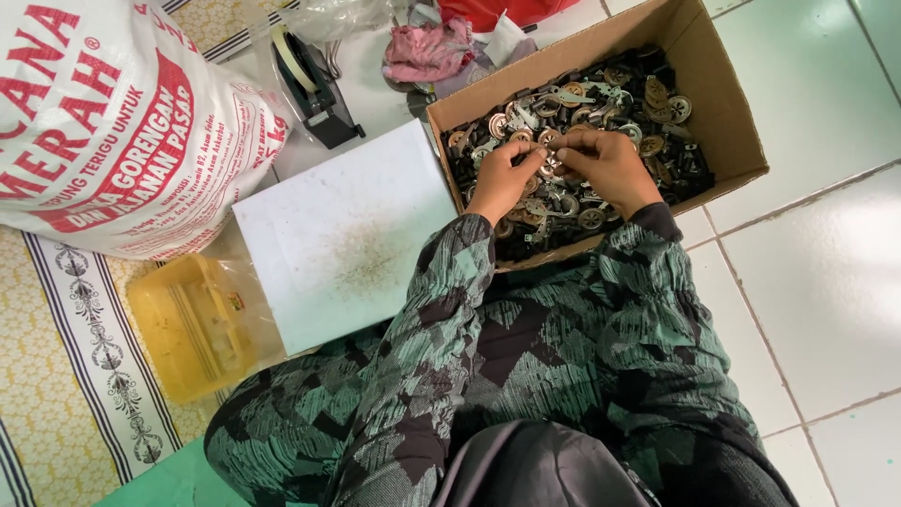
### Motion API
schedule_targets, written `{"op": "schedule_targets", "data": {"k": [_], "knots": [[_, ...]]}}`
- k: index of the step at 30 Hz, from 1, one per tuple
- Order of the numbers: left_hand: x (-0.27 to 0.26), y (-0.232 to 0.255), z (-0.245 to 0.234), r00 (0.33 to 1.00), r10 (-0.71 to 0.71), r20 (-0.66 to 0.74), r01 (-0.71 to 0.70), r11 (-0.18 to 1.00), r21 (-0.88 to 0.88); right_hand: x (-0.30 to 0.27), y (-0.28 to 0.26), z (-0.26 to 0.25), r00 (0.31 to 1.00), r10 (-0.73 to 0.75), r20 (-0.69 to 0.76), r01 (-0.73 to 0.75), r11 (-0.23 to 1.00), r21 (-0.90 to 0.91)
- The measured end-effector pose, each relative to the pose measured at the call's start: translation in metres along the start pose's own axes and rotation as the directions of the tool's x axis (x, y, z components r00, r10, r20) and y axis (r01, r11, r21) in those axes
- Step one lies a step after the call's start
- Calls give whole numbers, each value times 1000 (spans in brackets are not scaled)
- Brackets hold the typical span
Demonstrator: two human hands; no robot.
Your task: Sorting small metal hardware pieces from a large box and placing them into small plastic bags for packaging.
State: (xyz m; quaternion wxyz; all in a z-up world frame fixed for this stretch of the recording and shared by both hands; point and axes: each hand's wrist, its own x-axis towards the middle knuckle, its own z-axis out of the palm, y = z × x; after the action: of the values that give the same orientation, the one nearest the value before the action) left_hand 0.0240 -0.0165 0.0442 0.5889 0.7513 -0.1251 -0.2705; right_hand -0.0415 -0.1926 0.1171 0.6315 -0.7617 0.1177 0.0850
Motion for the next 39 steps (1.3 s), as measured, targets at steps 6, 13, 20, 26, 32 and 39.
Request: {"op": "schedule_targets", "data": {"k": [6, 13, 20, 26, 32, 39], "knots": [[5, -28, 6, 998, -65, -9, 57, 921, -385, 13, 42, -8, 987, -40, -157, 58, 992, 111], [-4, -46, -5, 998, 3, 70, 49, 687, -725, 4, 28, -11, 984, 27, -174, 14, 973, 231], [-6, -51, -6, 998, -56, 38, 65, 619, -783, 0, 16, -3, 996, -45, -77, 65, 961, 270], [-20, -34, -5, 1000, -8, 7, 11, 725, -688, -5, 1, 6, 995, -95, -28, 97, 994, 58], [-69, -4, -35, 997, 83, -2, -73, 863, -500, -21, -11, 10, 980, -193, -41, 183, 967, -179], [-178, -8, -137, 949, 181, -257, -57, 904, 424, -51, -68, 62, 943, -329, 46, 325, 885, -333]]}}
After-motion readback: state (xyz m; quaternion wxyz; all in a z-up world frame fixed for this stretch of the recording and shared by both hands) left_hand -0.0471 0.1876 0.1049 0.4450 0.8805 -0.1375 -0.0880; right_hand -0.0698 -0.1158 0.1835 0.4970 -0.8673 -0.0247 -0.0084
